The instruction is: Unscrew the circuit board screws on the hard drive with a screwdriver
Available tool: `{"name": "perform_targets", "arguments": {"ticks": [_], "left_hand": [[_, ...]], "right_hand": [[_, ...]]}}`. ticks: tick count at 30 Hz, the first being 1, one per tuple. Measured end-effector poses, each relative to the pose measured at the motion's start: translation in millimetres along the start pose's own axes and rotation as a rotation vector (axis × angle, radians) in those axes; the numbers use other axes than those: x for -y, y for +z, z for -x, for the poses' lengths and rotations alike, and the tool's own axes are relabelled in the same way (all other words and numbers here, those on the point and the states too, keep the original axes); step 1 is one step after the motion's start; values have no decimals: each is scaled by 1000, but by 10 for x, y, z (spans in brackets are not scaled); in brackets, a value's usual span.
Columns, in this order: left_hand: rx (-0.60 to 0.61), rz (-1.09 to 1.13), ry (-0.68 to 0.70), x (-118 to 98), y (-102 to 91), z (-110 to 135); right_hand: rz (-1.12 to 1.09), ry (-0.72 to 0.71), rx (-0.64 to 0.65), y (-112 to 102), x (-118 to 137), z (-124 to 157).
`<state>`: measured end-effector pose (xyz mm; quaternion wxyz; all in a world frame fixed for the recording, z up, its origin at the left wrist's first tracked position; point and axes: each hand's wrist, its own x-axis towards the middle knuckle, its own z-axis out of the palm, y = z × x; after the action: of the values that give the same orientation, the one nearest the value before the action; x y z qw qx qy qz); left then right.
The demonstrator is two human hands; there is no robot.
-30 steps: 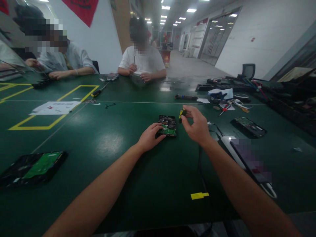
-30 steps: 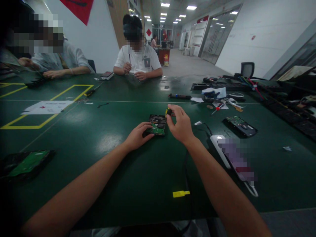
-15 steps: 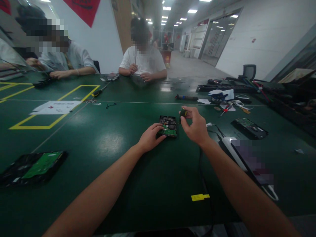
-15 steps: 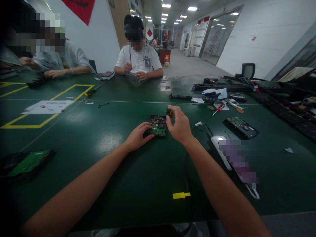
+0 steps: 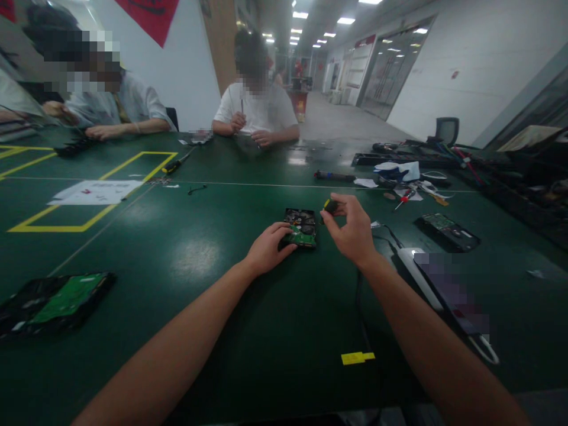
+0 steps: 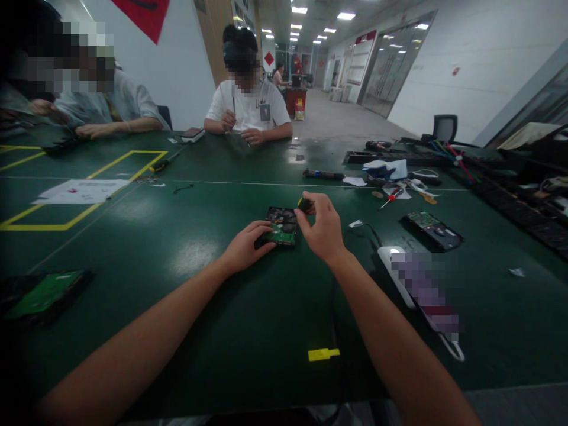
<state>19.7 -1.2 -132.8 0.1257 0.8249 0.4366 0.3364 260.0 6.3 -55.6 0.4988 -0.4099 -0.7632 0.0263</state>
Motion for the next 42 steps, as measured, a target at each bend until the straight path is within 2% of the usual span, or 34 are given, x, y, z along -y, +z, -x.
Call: {"name": "perform_targets", "arguments": {"ticks": [5, 12, 16, 24, 37, 42], "left_hand": [[-3, -7, -4, 0, -2, 6], [1, -3, 0, 0, -7, 6], [3, -10, -3, 6, 3, 4], [5, -11, -3, 17, 4, 4], [6, -9, -9, 14, 4, 0], [12, -11, -18, 13, 6, 7]], "right_hand": [[0, -60, 29, -17, 50, -26], [18, -37, -32, 26, -15, -35], [-29, -25, -5, 9, -34, -23], [28, -44, -15, 6, 11, -18], [-16, 2, 92, 32, 0, 14], [6, 10, 49, 45, -29, 31]]}}
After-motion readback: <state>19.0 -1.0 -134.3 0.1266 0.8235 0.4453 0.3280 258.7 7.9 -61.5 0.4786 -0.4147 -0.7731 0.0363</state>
